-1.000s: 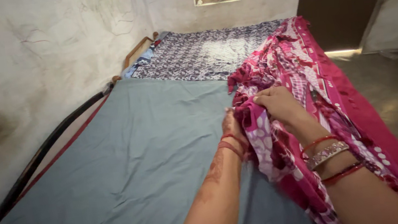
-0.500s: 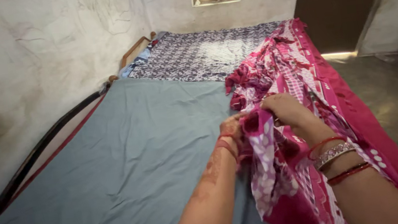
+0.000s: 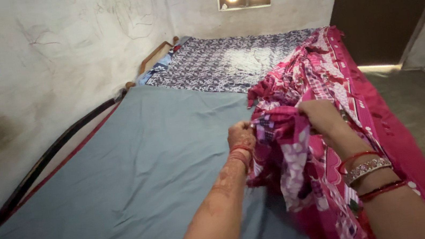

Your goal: The person folds a large pink floral bed sheet on a bed. They gather the fabric, align the edges, and fold it into a compact rectangular shape by hand.

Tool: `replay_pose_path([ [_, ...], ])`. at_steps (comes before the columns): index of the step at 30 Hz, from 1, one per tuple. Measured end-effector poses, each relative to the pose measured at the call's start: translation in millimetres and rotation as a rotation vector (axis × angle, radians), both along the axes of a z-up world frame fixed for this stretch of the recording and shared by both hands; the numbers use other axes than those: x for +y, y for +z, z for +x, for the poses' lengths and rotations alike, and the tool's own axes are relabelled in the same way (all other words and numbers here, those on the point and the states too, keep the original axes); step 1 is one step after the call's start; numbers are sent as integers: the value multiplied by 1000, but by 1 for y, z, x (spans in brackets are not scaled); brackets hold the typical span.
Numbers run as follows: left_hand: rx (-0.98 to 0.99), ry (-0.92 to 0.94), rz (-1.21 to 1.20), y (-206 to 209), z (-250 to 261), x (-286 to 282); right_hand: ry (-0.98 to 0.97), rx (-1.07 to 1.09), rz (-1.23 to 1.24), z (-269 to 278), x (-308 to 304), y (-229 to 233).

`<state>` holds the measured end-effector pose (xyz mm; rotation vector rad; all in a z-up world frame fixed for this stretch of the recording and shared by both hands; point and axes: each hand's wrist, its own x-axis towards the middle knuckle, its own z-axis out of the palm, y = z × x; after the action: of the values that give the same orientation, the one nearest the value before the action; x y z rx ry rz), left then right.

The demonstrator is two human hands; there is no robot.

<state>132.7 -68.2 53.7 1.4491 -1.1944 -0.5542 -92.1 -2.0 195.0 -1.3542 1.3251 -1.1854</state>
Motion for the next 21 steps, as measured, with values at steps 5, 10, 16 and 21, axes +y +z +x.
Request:
replay_pose_path([
  [5,-265,-94,-207,81,-4,39,-197,605,-237,2,7,10],
  [10,-168,-184,-217,120,-21,46,316,94,-308,40,4,22],
  [16,272,-314,-336,99,-5,46,201,378,-385,57,-2,31],
  [21,459,-590,-136,25,7,54,161,43,-315,68,-4,21],
])
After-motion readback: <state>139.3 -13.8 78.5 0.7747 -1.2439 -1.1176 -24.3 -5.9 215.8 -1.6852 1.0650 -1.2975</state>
